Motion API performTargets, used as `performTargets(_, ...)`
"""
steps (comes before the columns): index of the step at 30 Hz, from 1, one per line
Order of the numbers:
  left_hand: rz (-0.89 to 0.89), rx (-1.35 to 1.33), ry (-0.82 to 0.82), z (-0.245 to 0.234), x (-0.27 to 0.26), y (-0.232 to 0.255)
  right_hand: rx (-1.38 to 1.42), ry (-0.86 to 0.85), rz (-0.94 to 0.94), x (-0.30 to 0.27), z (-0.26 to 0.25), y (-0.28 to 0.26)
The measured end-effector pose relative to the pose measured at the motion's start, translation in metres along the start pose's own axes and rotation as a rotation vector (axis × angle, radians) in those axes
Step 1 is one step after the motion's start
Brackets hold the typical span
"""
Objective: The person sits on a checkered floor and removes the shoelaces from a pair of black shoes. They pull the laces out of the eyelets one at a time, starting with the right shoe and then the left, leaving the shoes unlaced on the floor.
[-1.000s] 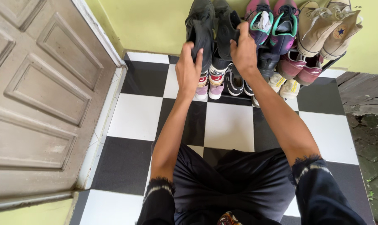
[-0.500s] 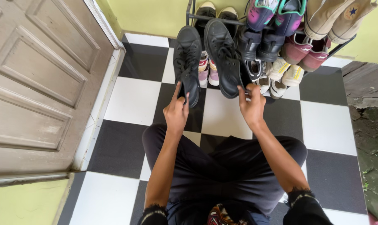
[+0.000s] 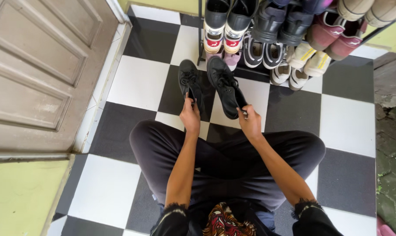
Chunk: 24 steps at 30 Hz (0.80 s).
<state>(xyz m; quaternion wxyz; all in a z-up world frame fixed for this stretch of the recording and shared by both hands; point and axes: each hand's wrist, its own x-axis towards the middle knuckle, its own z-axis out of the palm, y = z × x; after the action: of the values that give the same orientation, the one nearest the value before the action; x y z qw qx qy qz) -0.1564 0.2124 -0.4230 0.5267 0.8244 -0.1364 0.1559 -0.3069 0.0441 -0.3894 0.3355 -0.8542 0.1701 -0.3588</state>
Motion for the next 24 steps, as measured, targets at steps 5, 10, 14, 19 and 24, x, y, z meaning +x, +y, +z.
performTargets(5,-0.082,0.109,-0.052,0.026,-0.018,-0.049,0.012,-0.113,0.091,-0.011,0.033,0.007)
performTargets(10,-0.015,0.17,-0.128,0.021,-0.036,-0.078,-0.087,-0.215,0.169,-0.02,0.072,0.022)
performTargets(14,-0.323,0.283,-0.464,0.019,-0.037,-0.077,-0.122,-0.242,0.15,-0.035,0.107,0.03)
performTargets(19,0.073,0.502,-0.275,0.01,-0.018,-0.059,-0.042,-0.452,0.312,-0.049,0.115,0.033)
performTargets(24,0.247,0.347,-0.137,0.022,-0.015,-0.029,0.038,-0.441,0.141,-0.052,0.095,0.027)
